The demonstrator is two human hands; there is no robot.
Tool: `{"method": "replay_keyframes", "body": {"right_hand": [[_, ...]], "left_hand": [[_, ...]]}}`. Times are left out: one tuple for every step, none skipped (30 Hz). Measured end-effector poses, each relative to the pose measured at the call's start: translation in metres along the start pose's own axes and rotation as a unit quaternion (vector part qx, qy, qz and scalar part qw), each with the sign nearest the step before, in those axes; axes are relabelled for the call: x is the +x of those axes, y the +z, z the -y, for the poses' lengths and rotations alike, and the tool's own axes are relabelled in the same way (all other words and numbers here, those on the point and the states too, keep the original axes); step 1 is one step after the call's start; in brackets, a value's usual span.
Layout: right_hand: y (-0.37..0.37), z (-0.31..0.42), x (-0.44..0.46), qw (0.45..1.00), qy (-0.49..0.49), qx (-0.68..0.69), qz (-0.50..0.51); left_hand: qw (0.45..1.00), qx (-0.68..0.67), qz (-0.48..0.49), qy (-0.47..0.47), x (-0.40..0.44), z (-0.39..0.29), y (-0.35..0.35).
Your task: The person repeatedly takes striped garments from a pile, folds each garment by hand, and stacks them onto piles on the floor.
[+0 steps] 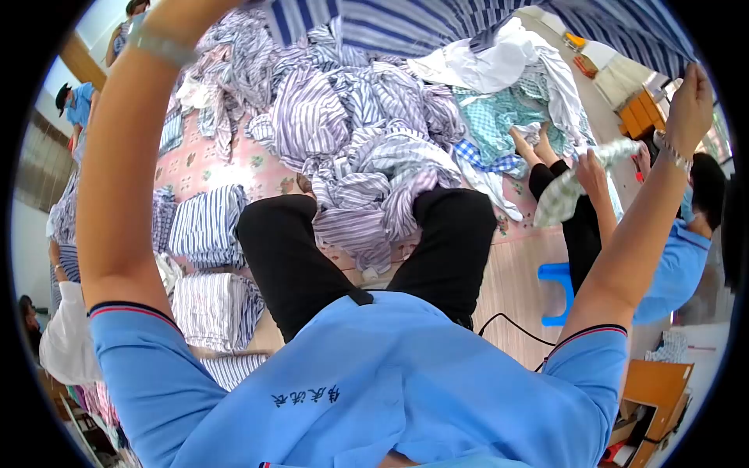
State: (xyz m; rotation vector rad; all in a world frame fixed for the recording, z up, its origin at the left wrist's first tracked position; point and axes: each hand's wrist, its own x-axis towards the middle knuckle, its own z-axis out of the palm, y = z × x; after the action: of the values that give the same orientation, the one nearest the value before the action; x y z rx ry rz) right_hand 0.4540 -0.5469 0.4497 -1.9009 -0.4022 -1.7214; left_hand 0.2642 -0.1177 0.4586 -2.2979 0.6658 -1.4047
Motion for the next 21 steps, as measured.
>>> {"method": "replay_keyframes", "body": {"right_hand": [[-0.02, 0.014, -0.012, 1.0, -0.001, -0.009, -0.003], [-0.036, 0.03, -0.029, 0.998, 0.004, 0.038, 0.049], [-0.051, 0.045, -0.048, 0.991, 0.012, 0.086, 0.102], [-0.067, 0.062, -0.07, 0.984, -0.016, 0.121, 0.131], [-0.08, 0.078, -0.094, 0.973, -0.043, 0.157, 0.162], [-0.087, 0.09, -0.119, 0.954, -0.088, 0.217, 0.186], [-0.093, 0.103, -0.141, 0.928, -0.132, 0.28, 0.21], [-0.103, 0.122, -0.16, 0.905, -0.165, 0.291, 0.263], [-0.103, 0.133, -0.184, 0.874, -0.135, 0.343, 0.317], [-0.105, 0.149, -0.206, 0.846, -0.102, 0.371, 0.369], [-0.099, 0.163, -0.226, 0.809, -0.114, 0.434, 0.379], [-0.091, 0.177, -0.246, 0.781, -0.135, 0.462, 0.397], [-0.086, 0.196, -0.266, 0.735, -0.117, 0.503, 0.44], [-0.08, 0.213, -0.283, 0.704, -0.133, 0.515, 0.471], [-0.073, 0.228, -0.299, 0.668, -0.148, 0.527, 0.504], [-0.066, 0.244, -0.31, 0.665, -0.153, 0.531, 0.502], [-0.062, 0.254, -0.319, 0.661, -0.162, 0.534, 0.501], [-0.059, 0.258, -0.321, 0.654, -0.159, 0.538, 0.507], [-0.054, 0.261, -0.318, 0.658, -0.137, 0.552, 0.494], [-0.046, 0.263, -0.316, 0.665, -0.117, 0.562, 0.478], [-0.038, 0.255, -0.317, 0.707, -0.086, 0.567, 0.414]], "left_hand": [[0.995, 0.013, 0.08, -0.057, -0.021, -0.004, -0.003], [0.982, 0.042, 0.167, -0.082, -0.068, 0.03, 0.015], [0.99, -0.04, 0.124, -0.045, -0.095, 0.025, 0.027], [0.991, -0.062, 0.116, -0.022, -0.109, 0.008, 0.021], [0.987, -0.084, 0.14, -0.011, -0.13, -0.005, 0.017], [0.981, -0.121, 0.155, -0.006, -0.16, -0.008, 0.02], [0.979, -0.092, 0.182, -0.019, -0.186, -0.02, 0.016], [0.969, -0.107, 0.214, -0.054, -0.212, -0.03, 0.01], [0.972, -0.076, 0.215, -0.058, -0.234, -0.042, 0.006], [0.968, -0.06, 0.225, -0.088, -0.26, -0.052, 0.002], [0.94, -0.084, 0.284, -0.167, -0.292, -0.063, -0.003], [0.862, -0.183, 0.379, -0.281, -0.328, -0.07, -0.008], [0.825, -0.234, 0.391, -0.336, -0.351, -0.097, -0.017], [0.724, -0.385, 0.396, -0.413, -0.332, -0.131, -0.029], [0.703, -0.467, 0.361, -0.397, -0.308, -0.159, -0.033], [0.684, -0.524, 0.34, -0.377, -0.29, -0.183, -0.03], [0.653, -0.566, 0.278, -0.419, -0.259, -0.207, -0.028], [0.663, -0.55, 0.322, -0.393, -0.257, -0.215, -0.023], [0.673, -0.532, 0.361, -0.364, -0.257, -0.215, -0.013], [0.685, -0.531, 0.286, -0.409, -0.256, -0.212, -0.004], [0.693, -0.525, 0.21, -0.447, -0.255, -0.207, 0.008]]}}
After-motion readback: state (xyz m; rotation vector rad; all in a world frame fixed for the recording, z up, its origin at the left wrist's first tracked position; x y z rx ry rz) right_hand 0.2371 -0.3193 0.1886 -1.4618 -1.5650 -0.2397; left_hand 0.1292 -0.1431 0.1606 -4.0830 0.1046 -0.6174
